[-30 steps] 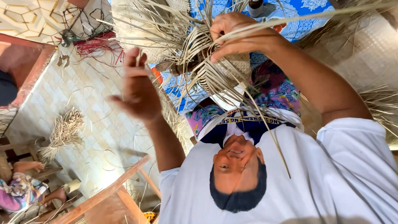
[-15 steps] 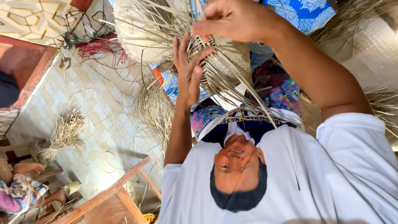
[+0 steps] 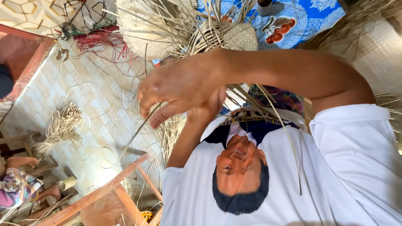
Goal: Weaving dried plant fibers into a structured object like a hat or basket
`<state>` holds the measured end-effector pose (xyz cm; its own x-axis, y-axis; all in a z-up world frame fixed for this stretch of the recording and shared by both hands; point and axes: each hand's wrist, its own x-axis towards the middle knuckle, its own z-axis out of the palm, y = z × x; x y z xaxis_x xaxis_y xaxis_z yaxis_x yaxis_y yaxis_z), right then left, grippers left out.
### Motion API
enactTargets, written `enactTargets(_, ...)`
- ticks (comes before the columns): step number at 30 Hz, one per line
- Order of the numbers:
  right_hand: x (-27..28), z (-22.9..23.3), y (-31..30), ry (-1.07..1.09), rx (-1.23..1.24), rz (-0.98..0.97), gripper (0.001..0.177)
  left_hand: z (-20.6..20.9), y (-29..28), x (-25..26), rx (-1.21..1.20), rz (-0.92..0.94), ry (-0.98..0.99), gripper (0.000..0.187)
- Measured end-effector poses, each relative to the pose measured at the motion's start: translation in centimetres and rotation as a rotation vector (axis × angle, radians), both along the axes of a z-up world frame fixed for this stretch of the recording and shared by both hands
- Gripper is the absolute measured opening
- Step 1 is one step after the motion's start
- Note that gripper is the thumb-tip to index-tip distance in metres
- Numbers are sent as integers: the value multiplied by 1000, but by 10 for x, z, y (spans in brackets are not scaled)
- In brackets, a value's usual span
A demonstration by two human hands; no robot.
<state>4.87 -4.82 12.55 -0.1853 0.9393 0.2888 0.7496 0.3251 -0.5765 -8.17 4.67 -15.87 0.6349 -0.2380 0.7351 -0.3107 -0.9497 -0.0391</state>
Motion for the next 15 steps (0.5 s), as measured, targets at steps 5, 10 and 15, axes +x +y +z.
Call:
enactTargets(5, 24, 41, -79, 346, 366, 45, 30, 98, -17, 79, -147, 37, 132, 20)
enactTargets(10, 41, -32, -155, 360, 241, -526, 7, 170, -26, 63, -284, 51, 233, 17)
enactTargets(15, 53, -140, -179, 191, 115, -945, 36, 160, -24, 63, -403, 140, 434, 18)
